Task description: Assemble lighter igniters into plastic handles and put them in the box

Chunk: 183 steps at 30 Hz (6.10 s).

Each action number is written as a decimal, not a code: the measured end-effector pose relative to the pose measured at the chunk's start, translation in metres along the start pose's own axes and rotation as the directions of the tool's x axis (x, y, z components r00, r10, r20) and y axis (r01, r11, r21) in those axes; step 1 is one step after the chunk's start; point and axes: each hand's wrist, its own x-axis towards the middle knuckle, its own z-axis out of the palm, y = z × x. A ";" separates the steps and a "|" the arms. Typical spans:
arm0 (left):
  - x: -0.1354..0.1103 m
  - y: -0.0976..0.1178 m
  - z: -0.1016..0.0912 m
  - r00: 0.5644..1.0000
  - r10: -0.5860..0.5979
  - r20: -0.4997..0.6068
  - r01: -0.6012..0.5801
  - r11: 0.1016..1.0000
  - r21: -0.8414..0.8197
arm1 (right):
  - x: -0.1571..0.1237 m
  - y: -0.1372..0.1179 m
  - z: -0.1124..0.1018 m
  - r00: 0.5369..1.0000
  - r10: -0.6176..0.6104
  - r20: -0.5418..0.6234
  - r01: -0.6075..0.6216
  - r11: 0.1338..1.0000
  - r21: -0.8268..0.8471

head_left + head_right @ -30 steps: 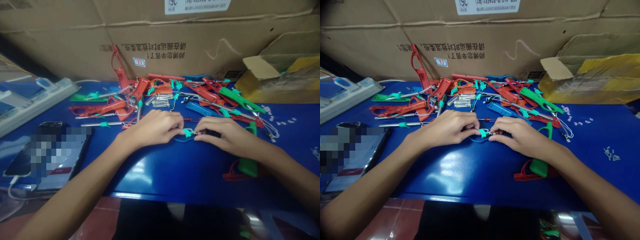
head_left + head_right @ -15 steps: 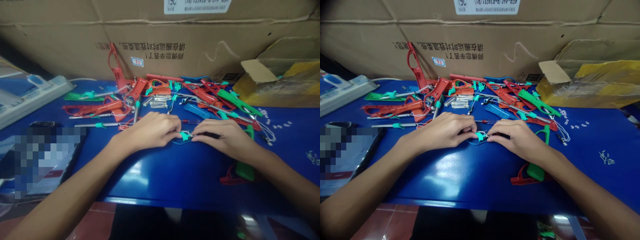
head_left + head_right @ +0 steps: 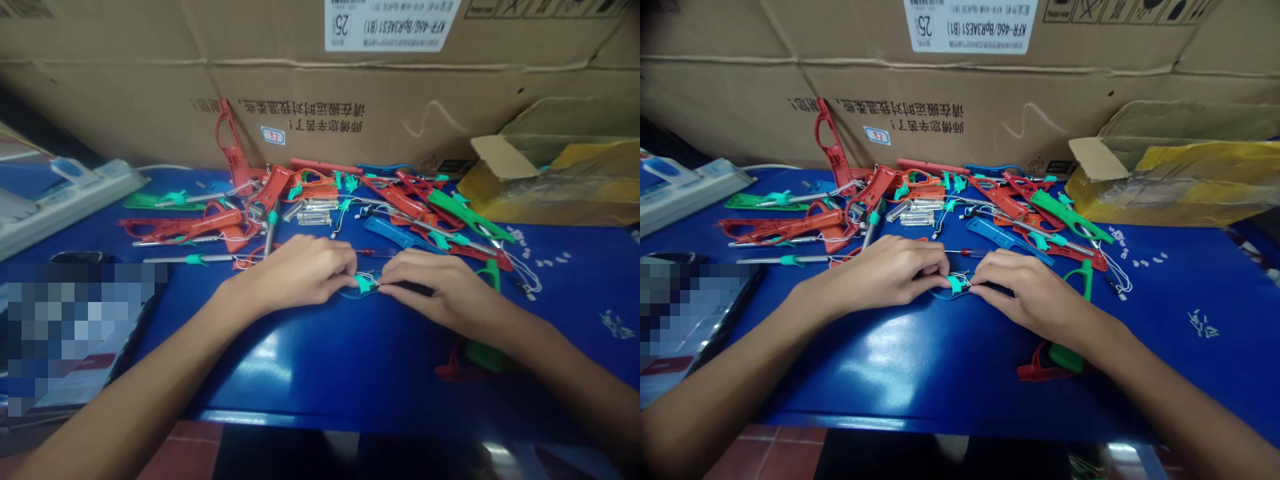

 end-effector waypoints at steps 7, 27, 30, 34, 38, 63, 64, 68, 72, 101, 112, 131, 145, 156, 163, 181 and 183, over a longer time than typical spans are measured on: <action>0.000 -0.001 -0.003 1.000 -0.018 0.015 0.018 0.999 0.027 | 0.000 0.002 0.006 1.000 0.005 -0.009 -0.005 1.000 0.008; 0.000 0.004 -0.008 0.999 -0.035 0.015 0.034 0.994 0.107 | 0.001 0.001 0.002 1.000 -0.001 -0.021 0.001 1.000 0.027; -0.001 0.003 -0.008 0.999 -0.038 0.013 0.036 0.993 0.110 | 0.002 0.001 0.003 1.000 -0.002 -0.018 0.003 1.000 0.020; -0.001 0.003 -0.008 0.999 -0.038 0.008 0.037 0.992 0.118 | 0.003 0.002 0.005 0.999 -0.003 -0.038 0.004 1.000 0.029; -0.001 0.003 -0.009 1.000 -0.026 0.010 0.024 0.991 0.132 | 0.004 0.002 0.004 0.999 0.011 -0.041 -0.009 0.999 0.042; 0.000 0.011 -0.004 0.997 0.082 -0.009 -0.079 0.982 0.169 | 0.003 0.002 -0.003 0.991 0.125 0.047 -0.128 0.989 0.073; 0.000 0.012 -0.004 0.997 0.078 -0.013 -0.075 0.980 0.186 | 0.003 0.003 -0.002 0.987 0.153 0.045 -0.156 0.985 0.074; 0.001 0.018 -0.005 0.998 0.063 -0.013 -0.057 0.957 0.283 | 0.002 0.003 -0.001 0.974 0.224 0.027 -0.225 0.970 0.087; 0.001 0.030 -0.009 0.999 0.022 0.029 -0.032 0.920 0.391 | 0.003 0.000 -0.001 0.977 0.214 0.013 -0.214 0.974 0.075; -0.012 0.009 -0.021 0.993 -0.066 0.097 0.050 0.986 0.157 | -0.001 0.010 -0.003 0.996 0.080 -0.027 -0.083 0.984 -0.155; -0.009 0.005 -0.014 0.997 -0.024 0.079 0.021 0.999 0.050 | 0.002 0.010 0.006 0.996 0.078 -0.032 -0.082 0.986 -0.143; -0.005 0.011 -0.016 0.995 -0.034 0.094 0.034 0.999 0.006 | 0.003 0.004 0.010 0.988 0.101 -0.117 -0.121 0.976 -0.179; -0.005 0.011 -0.011 0.997 -0.018 0.074 0.016 1.000 0.018 | 0.004 0.003 0.017 0.970 0.167 -0.179 -0.198 0.965 -0.171; -0.007 0.014 -0.013 0.997 0.016 0.071 -0.018 1.000 0.022 | 0.005 -0.001 0.013 0.974 0.078 -0.214 -0.113 0.982 -0.153; -0.007 0.013 -0.011 0.998 -0.022 0.060 0.019 0.999 0.040 | 0.003 -0.003 0.011 0.977 0.068 -0.204 -0.089 0.991 -0.099; -0.009 0.014 -0.010 0.998 0.052 0.021 -0.053 0.998 0.043 | 0.003 -0.004 0.009 0.985 0.025 -0.170 -0.074 0.954 -0.292; -0.009 0.014 -0.009 0.998 0.068 0.017 -0.068 0.997 0.033 | 0.002 -0.004 0.009 0.987 0.026 -0.160 -0.077 0.944 -0.322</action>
